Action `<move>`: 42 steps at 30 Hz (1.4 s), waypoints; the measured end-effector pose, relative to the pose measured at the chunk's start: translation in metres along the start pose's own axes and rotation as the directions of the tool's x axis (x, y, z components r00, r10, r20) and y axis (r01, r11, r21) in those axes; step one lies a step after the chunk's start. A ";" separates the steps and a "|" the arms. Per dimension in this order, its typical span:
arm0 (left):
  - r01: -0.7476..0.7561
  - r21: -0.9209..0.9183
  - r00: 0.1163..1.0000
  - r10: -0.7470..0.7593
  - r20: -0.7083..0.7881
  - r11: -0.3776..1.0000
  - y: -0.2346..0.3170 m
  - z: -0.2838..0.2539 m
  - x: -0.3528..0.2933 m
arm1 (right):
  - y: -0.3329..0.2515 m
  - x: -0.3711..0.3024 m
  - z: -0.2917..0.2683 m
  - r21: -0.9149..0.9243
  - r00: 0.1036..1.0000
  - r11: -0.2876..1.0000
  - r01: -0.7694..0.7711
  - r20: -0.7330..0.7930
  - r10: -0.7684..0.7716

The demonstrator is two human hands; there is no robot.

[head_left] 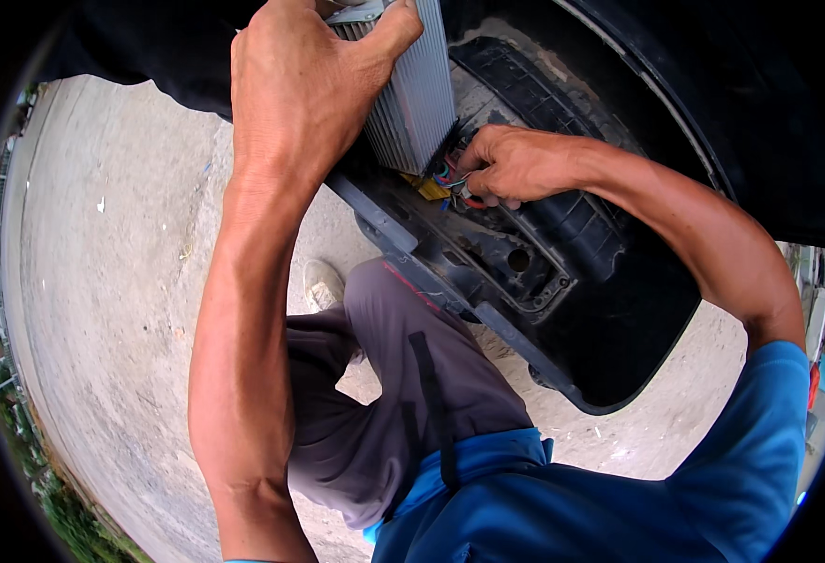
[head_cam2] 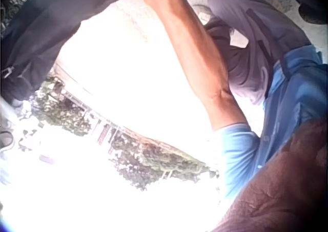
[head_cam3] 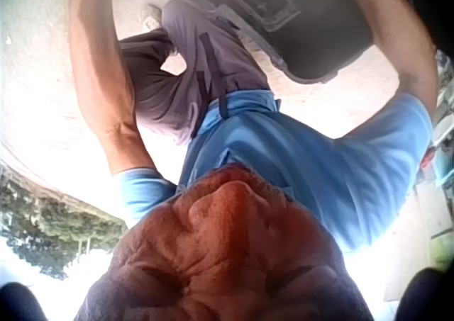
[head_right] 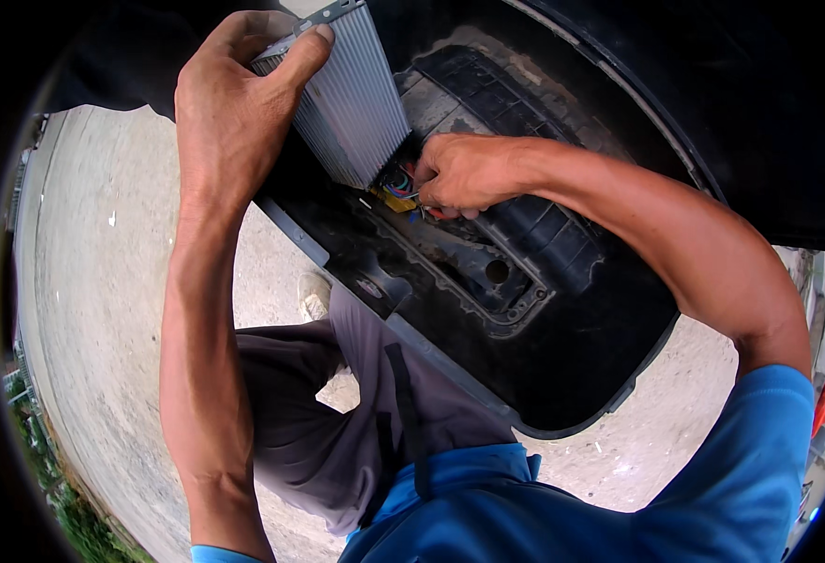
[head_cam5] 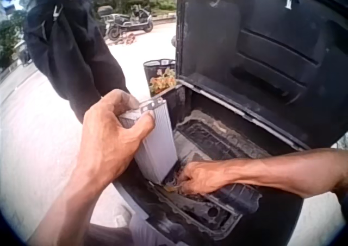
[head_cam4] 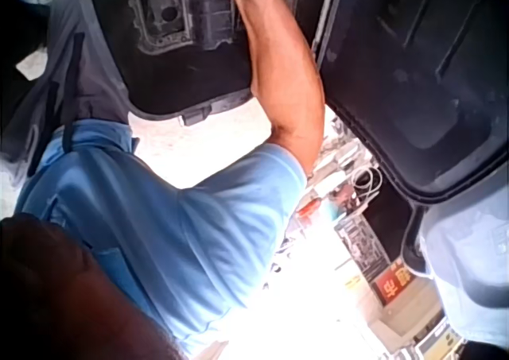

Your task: The person manipulates wires and a metal electronic controller box inside the storage compartment of a vehicle, eventually positioning the controller and checking the wiring connections by hand.

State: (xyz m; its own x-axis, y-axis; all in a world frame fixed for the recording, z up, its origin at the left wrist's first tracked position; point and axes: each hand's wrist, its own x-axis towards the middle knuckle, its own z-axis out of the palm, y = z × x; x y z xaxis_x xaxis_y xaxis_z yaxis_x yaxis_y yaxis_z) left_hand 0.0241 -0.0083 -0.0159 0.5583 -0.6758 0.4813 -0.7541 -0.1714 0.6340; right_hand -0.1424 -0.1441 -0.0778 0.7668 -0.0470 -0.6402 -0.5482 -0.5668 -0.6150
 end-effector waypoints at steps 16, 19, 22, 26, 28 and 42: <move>0.070 -0.163 0.981 -0.038 0.192 0.984 -0.017 -0.013 0.016 | 0.002 0.007 0.017 -0.098 0.997 0.995 0.013 -0.075 -0.020; 0.077 -0.314 0.988 -0.030 0.152 0.946 -0.016 -0.009 0.013 | 0.000 0.004 0.016 0.139 0.995 0.990 -0.030 -0.094 0.044; -0.046 -0.074 0.996 0.040 -0.080 0.996 0.022 0.004 -0.004 | -0.001 0.003 0.016 0.208 0.994 0.977 -0.039 -0.089 0.058; 0.268 -0.252 0.963 -0.252 0.097 0.930 0.018 -0.005 0.006 | 0.004 0.008 0.023 0.014 0.989 1.000 -0.006 -0.147 0.008; 0.024 -0.069 0.995 -0.031 -0.093 0.997 0.028 0.005 -0.008 | 0.009 0.011 0.025 0.062 0.984 0.998 -0.013 -0.179 0.024; -0.021 -0.175 0.995 0.003 -0.099 0.984 0.023 0.004 -0.010 | -0.019 -0.001 0.030 -0.440 0.937 0.897 -0.045 -0.329 -0.115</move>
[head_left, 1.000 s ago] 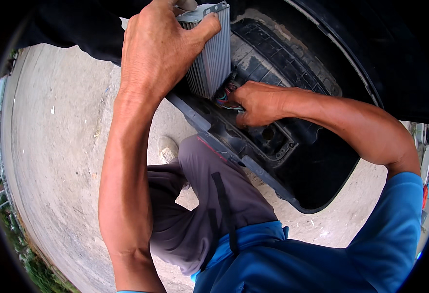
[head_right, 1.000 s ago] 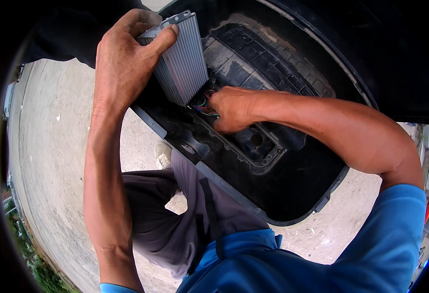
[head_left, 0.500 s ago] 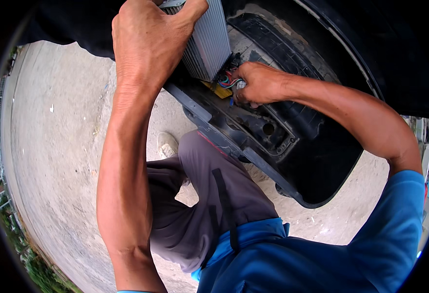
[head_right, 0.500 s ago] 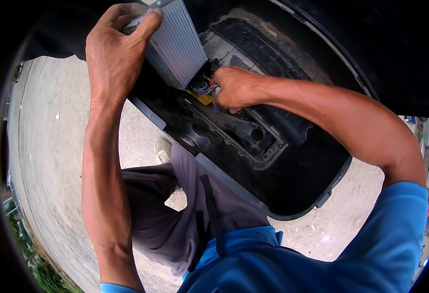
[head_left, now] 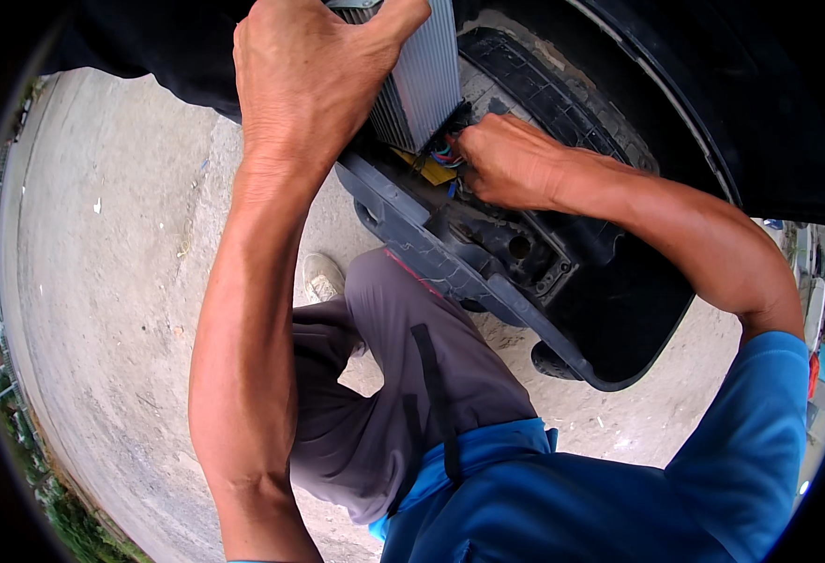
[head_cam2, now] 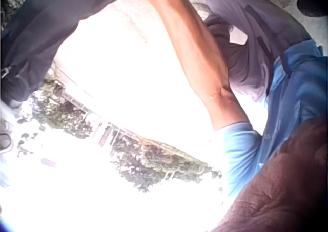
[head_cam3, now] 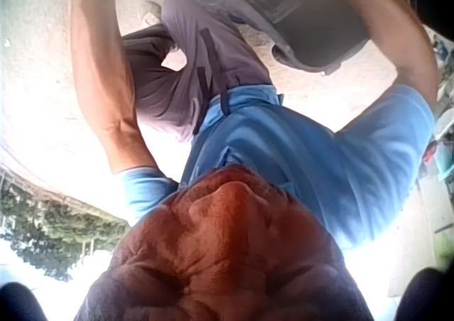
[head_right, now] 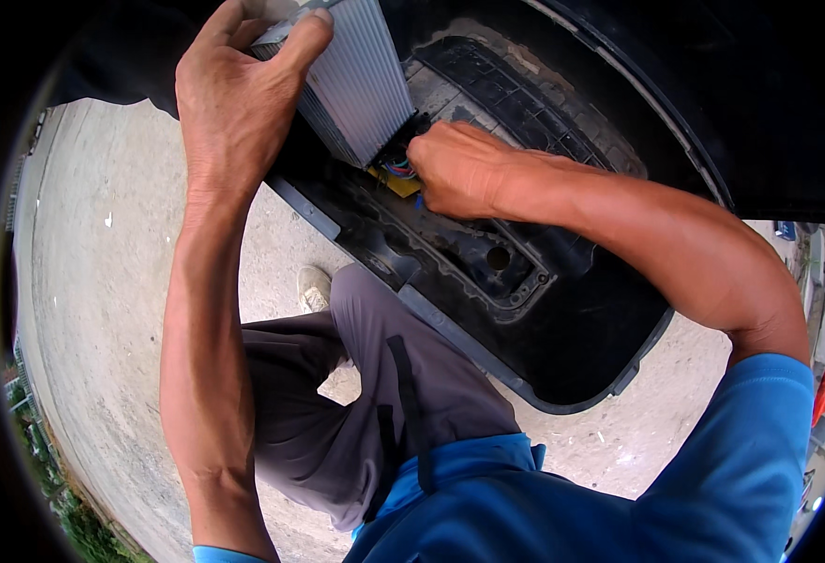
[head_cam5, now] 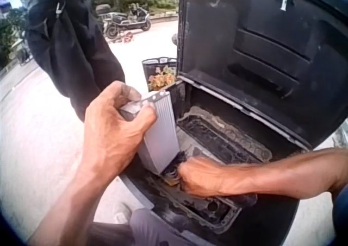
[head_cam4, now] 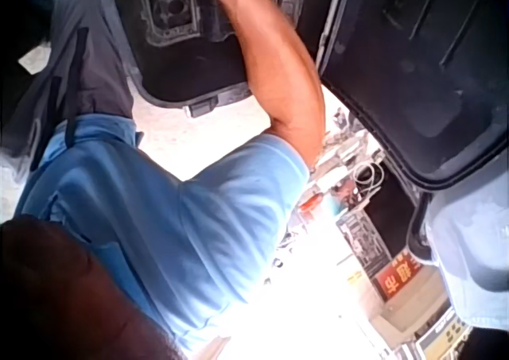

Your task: The person manipulates wires and a metal electronic controller box inside the storage compartment of a vehicle, eventually positioning the controller and checking the wiring connections by hand.

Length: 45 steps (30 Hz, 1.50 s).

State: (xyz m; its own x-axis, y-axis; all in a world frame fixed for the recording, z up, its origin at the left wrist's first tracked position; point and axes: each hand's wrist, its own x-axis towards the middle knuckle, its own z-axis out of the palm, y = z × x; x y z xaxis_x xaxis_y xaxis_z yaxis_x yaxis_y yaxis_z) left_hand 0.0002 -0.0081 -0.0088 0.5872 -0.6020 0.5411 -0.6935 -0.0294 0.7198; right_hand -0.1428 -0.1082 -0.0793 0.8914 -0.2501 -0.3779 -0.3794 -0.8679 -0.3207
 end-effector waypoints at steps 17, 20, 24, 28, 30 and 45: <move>-0.016 0.260 0.985 -0.030 0.172 0.966 -0.026 -0.003 0.010 | 0.018 0.003 -0.006 0.334 0.960 0.920 -0.203 0.252 0.120; -0.054 0.239 0.988 0.017 0.154 0.970 -0.025 -0.004 0.009 | 0.031 0.004 -0.009 0.464 0.953 0.864 -0.197 0.296 0.058; -0.005 0.260 0.991 -0.030 0.131 0.966 -0.023 -0.004 0.006 | 0.050 0.008 -0.004 0.638 0.931 0.747 -0.188 0.357 -0.070; 0.028 0.306 0.988 -0.072 0.133 0.952 -0.019 -0.003 0.007 | 0.058 0.010 -0.005 0.684 0.921 0.710 -0.168 0.366 -0.134; -0.011 0.287 0.992 -0.026 0.126 0.958 -0.020 -0.001 0.006 | 0.059 0.010 -0.008 0.663 0.918 0.733 -0.152 0.369 -0.144; -0.083 0.295 0.967 0.006 0.254 0.952 -0.015 0.002 0.006 | 0.047 0.010 -0.010 0.451 0.851 0.892 -0.016 0.474 -0.224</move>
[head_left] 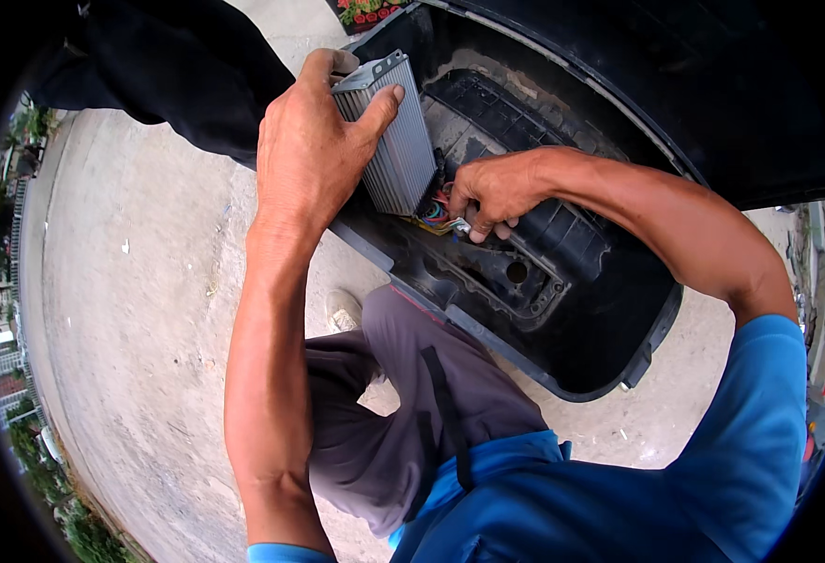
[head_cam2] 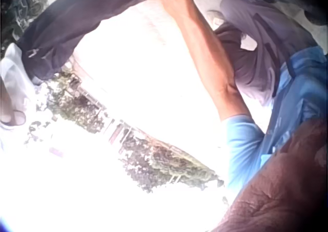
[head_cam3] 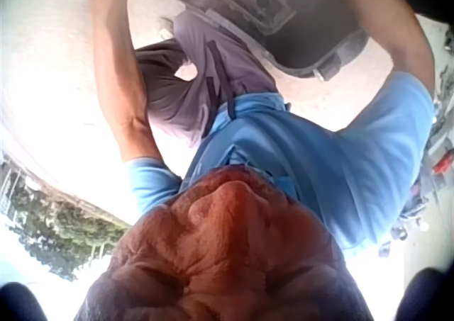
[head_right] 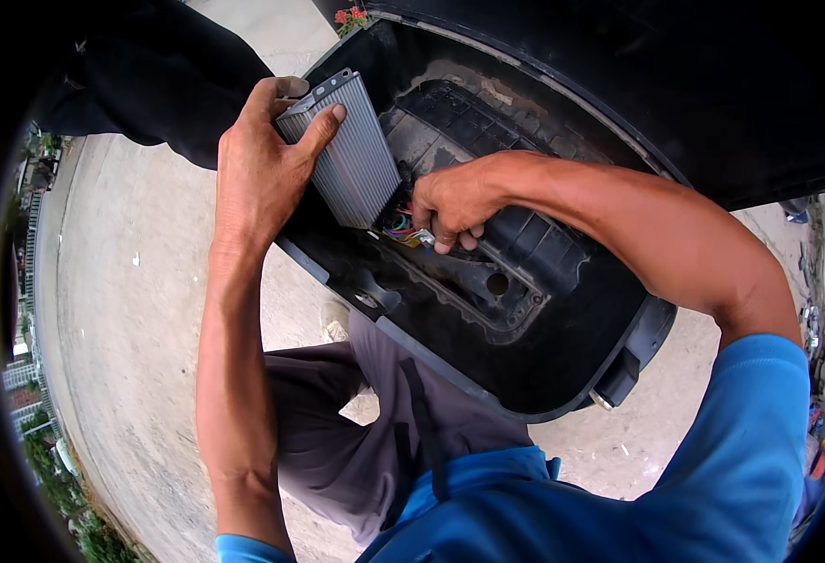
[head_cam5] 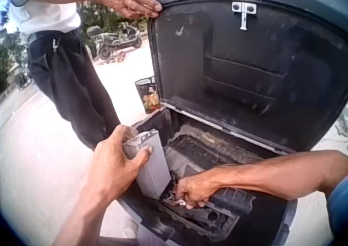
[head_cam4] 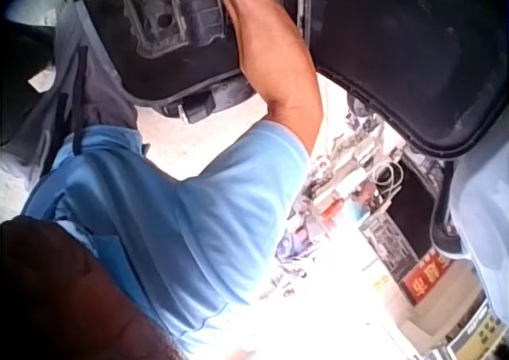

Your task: The person manipulates wires and a metal electronic controller box inside the storage compartment of a vehicle, eventually positioning the controller and checking the wiring connections by hand.

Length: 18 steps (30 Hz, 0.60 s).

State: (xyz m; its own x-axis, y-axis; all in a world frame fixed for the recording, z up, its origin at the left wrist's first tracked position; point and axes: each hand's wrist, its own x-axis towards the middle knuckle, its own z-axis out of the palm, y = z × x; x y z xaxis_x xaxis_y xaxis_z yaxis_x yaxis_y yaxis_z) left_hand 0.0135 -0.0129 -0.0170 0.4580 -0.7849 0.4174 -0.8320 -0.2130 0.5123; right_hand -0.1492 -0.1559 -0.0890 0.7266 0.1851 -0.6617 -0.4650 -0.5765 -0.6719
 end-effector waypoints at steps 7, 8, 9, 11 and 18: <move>0.039 0.301 0.990 -0.078 0.120 0.953 0.014 -0.004 -0.001 | -0.010 -0.001 0.007 -0.582 0.990 0.801 0.141 0.095 -0.104; 0.038 0.360 0.985 -0.095 0.143 0.932 0.015 -0.004 -0.001 | -0.005 0.001 0.006 -0.582 0.990 0.801 0.142 0.093 -0.108; 0.035 0.363 0.985 -0.092 0.143 0.931 0.016 -0.004 -0.001 | 0.001 0.004 0.004 -0.482 0.992 0.869 0.110 0.108 -0.066; 0.018 0.420 0.988 -0.081 0.132 0.908 0.016 -0.003 -0.001 | 0.004 0.006 0.000 -0.373 0.991 0.925 0.076 0.130 -0.029; -0.033 0.424 0.970 -0.073 0.230 0.905 0.011 -0.005 -0.002 | -0.007 -0.003 -0.003 -0.187 0.995 0.980 -0.064 0.069 0.078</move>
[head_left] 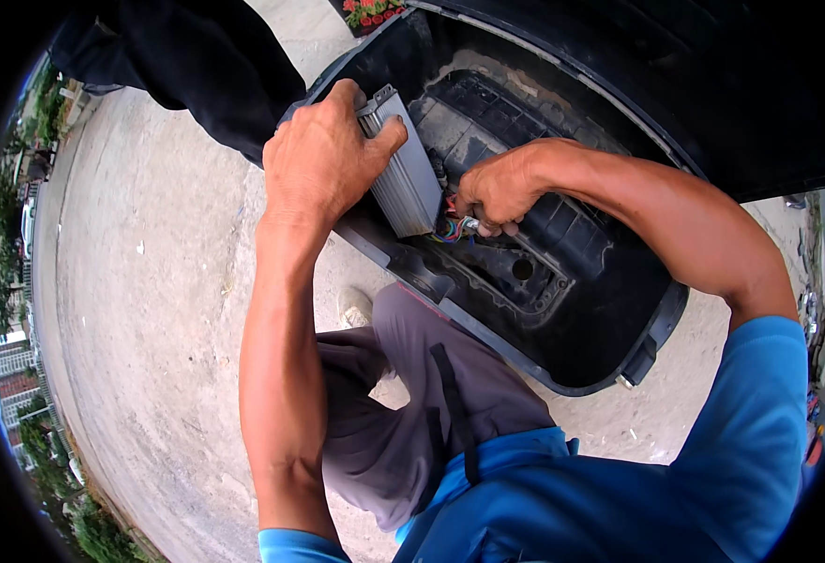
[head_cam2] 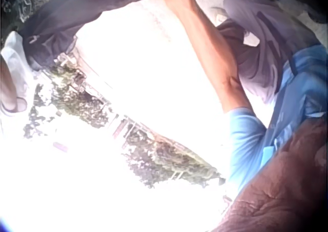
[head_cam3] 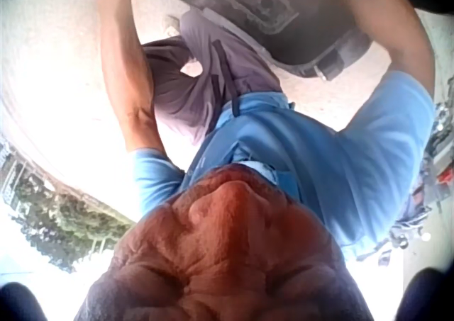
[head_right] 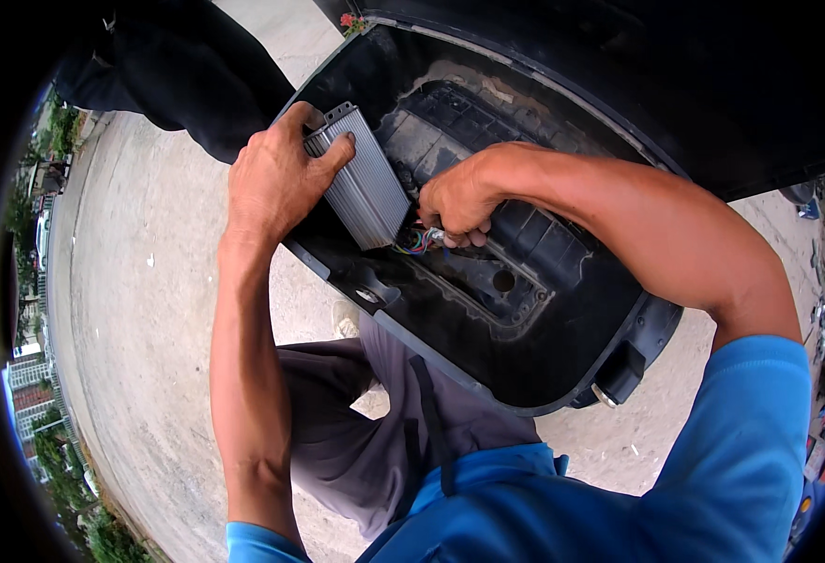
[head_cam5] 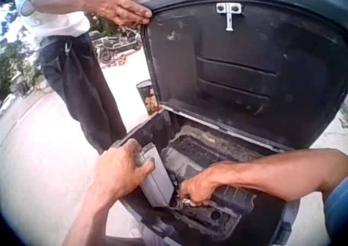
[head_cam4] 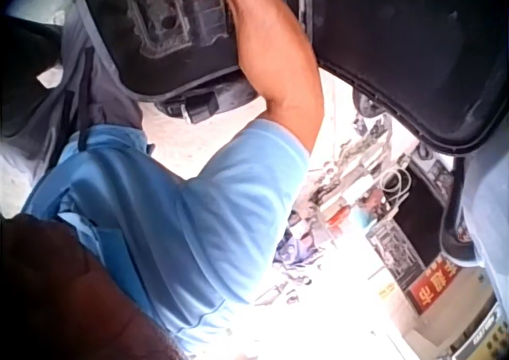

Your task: The person manipulates wires and a metal electronic controller box inside the storage compartment of a vehicle, eventually positioning the controller and checking the wiring connections by hand.

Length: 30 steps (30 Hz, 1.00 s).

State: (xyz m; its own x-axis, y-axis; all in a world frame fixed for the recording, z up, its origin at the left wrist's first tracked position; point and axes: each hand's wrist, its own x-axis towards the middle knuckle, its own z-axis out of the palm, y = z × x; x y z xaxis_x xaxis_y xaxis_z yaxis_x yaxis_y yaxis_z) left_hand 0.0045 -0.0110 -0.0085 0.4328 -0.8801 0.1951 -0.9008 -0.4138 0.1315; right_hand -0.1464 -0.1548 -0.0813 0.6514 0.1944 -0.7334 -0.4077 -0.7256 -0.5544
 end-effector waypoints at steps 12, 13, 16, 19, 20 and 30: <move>-0.280 -0.273 0.928 0.187 -0.322 0.920 0.043 -0.032 -0.071 | 0.013 -0.002 -0.003 0.250 0.993 0.963 0.100 -0.079 -0.083; -0.219 -0.272 0.936 0.123 -0.330 0.937 0.036 -0.033 -0.069 | 0.013 -0.001 -0.005 0.261 0.993 0.960 0.105 -0.073 -0.088; -0.040 -0.332 0.939 -0.078 -0.334 0.943 0.006 -0.025 -0.056 | 0.020 0.004 -0.005 0.323 0.993 0.940 0.114 -0.063 -0.099; -0.002 -0.336 0.937 -0.115 -0.329 0.942 0.008 -0.022 -0.048 | 0.015 -0.001 -0.005 0.297 0.996 0.952 0.072 -0.065 -0.055; -0.014 -0.279 0.933 -0.088 -0.350 0.960 0.008 -0.019 -0.045 | 0.013 -0.001 -0.005 0.277 0.997 0.958 0.067 -0.057 -0.053; 0.065 -0.054 0.998 -0.066 -0.022 0.996 0.014 -0.027 -0.019 | 0.002 -0.003 -0.005 -0.005 0.999 1.000 0.027 0.029 -0.026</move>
State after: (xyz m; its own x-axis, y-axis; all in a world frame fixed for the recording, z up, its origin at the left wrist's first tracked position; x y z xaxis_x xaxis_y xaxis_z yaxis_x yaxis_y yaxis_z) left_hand -0.0154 0.0058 0.0157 0.4917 -0.8458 0.2069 -0.8678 -0.4565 0.1965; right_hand -0.1458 -0.1597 -0.0787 0.6430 0.2326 -0.7297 -0.3871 -0.7234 -0.5717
